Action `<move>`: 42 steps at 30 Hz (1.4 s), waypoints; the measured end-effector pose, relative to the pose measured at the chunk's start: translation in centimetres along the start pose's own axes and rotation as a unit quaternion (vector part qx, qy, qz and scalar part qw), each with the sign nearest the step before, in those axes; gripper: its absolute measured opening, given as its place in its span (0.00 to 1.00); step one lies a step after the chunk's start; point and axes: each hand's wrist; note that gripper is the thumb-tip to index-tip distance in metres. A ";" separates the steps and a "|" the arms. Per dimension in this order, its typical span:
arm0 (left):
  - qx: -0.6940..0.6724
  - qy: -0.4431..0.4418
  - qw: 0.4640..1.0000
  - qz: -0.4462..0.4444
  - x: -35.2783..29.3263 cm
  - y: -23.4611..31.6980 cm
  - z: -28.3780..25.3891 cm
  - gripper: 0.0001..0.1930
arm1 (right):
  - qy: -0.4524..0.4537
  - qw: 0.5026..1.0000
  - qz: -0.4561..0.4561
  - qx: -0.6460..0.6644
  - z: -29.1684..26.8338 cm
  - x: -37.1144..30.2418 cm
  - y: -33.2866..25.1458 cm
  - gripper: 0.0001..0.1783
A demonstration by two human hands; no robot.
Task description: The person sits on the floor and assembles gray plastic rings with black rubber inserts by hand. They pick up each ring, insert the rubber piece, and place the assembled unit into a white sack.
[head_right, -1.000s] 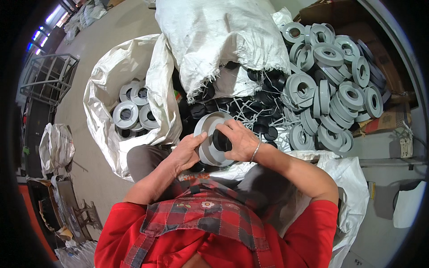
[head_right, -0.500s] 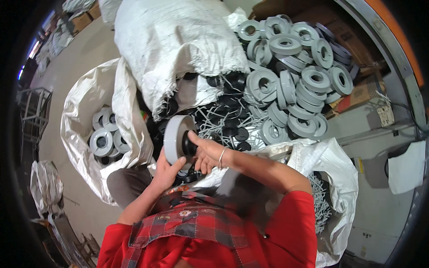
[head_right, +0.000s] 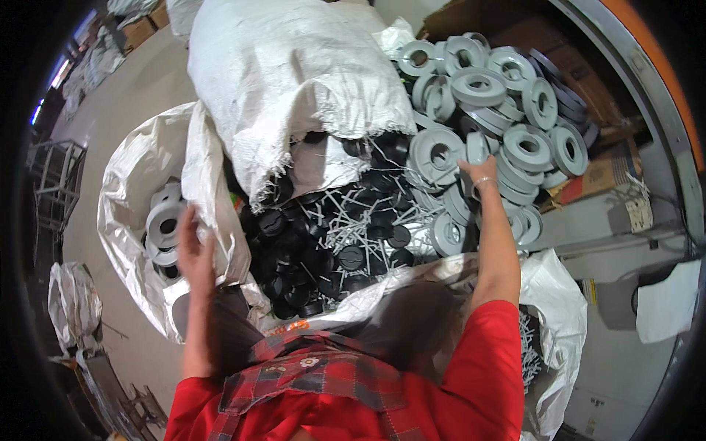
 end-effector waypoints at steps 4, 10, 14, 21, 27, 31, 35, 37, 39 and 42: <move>-0.095 -0.128 0.966 -0.206 -2.3 0.4 3.8 0.27 | -0.060 0.995 -0.042 -0.073 0.7 -2.4 -1.3 0.40; -0.007 -0.284 0.950 -0.126 -3.8 2.6 5.4 0.30 | -0.160 0.959 -0.176 -0.156 -3.7 -10.7 -6.9 0.32; 0.010 -0.436 0.897 0.077 -6.3 2.6 6.1 0.35 | -0.383 0.857 -0.336 -0.074 -4.5 -18.3 -8.6 0.26; 0.088 -0.514 0.848 0.098 -6.0 3.3 3.9 0.34 | -0.613 0.622 -0.480 0.079 -1.8 -26.9 -18.1 0.32; 0.004 -0.156 0.943 -0.295 -3.3 1.4 0.1 0.27 | -0.373 0.898 -0.184 0.147 14.7 -23.0 -20.1 0.15; -0.098 -0.089 0.928 -0.349 -2.3 0.6 1.5 0.24 | -0.199 0.865 -0.455 -0.068 25.5 -21.6 -17.3 0.21; -0.143 -0.019 0.891 -0.431 -3.1 -0.4 0.3 0.22 | -0.413 0.789 -0.387 -0.239 27.7 -25.7 -21.8 0.28; -0.150 -0.012 0.886 -0.438 -3.4 -1.1 -0.3 0.21 | -0.454 0.812 -0.313 -0.191 25.2 -26.6 -23.5 0.29; -0.168 0.003 0.881 -0.442 -3.2 -0.5 0.1 0.21 | -0.401 0.847 -0.297 -0.184 23.9 -26.9 -23.5 0.33; -0.152 -0.031 0.884 -0.440 -3.7 -1.1 0.7 0.21 | -0.401 0.884 -0.237 -0.036 23.2 -26.8 -21.5 0.33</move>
Point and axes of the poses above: each hand's wrist, its own x-axis towards the middle knuckle, its own z-axis out of the palm, y = z × x, and after that the axes turned 12 degrees about y, right-handed
